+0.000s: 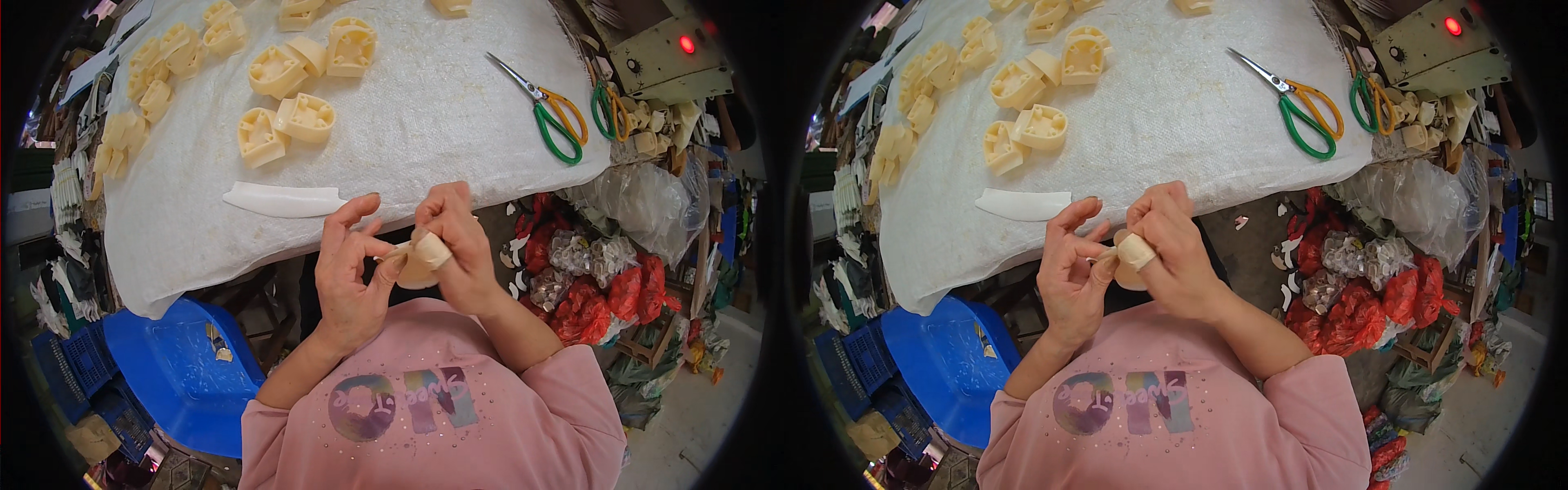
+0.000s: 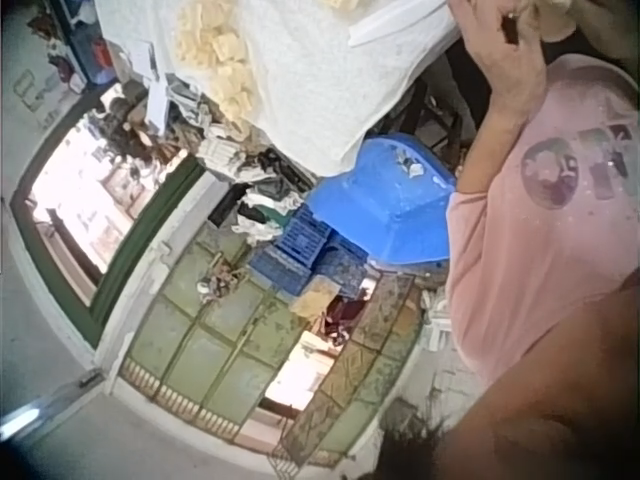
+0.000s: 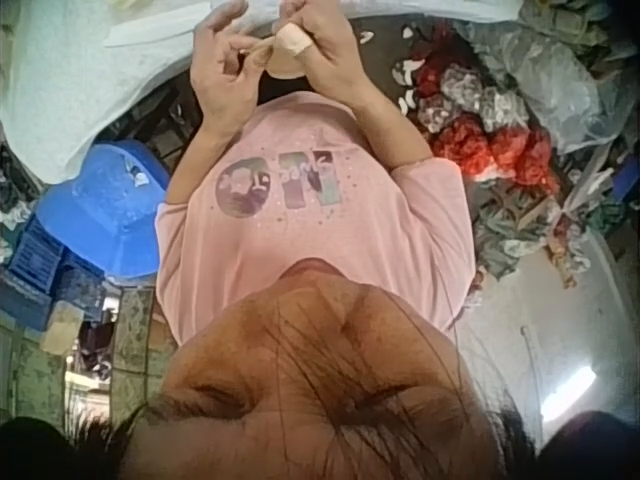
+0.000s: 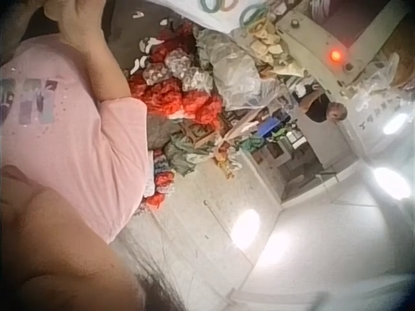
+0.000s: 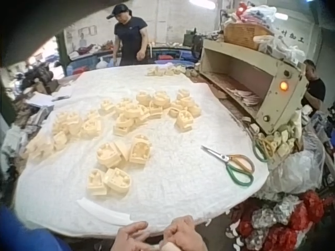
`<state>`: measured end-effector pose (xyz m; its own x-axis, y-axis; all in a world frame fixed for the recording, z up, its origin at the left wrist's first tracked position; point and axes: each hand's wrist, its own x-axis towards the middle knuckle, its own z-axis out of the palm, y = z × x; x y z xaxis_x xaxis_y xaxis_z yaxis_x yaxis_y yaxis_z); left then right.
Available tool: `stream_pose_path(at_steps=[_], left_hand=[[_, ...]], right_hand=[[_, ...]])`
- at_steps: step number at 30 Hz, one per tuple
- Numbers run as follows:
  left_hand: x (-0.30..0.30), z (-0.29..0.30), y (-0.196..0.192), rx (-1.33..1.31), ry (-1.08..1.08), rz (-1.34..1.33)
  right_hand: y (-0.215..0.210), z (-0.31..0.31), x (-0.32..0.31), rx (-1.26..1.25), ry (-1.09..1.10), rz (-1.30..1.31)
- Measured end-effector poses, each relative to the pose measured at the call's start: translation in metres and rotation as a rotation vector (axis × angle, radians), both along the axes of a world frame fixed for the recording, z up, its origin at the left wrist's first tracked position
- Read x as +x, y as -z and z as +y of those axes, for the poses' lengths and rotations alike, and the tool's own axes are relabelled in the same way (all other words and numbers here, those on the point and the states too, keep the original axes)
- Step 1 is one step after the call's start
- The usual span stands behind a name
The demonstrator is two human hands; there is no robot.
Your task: Manually assembling and trimming foam or plastic shoe heel components using scissors.
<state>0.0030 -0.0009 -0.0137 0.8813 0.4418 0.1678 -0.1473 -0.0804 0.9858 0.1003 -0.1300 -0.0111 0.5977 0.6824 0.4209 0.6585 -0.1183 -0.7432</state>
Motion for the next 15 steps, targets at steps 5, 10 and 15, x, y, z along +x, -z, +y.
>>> stream_pose_path(at_steps=[5,10,15], left_hand=[[-0.001,0.02,-0.006,0.586,-0.08,-0.181],[-0.006,0.017,-0.005,0.8,-0.073,-0.29],[0.002,0.02,-0.005,0.449,-0.053,-0.302]], right_hand=[[-0.008,-0.006,0.016,0.36,-0.142,0.731],[-0.008,-0.004,0.019,0.152,-0.301,1.042],[0.0,-0.002,0.032,0.149,-0.282,0.316]])
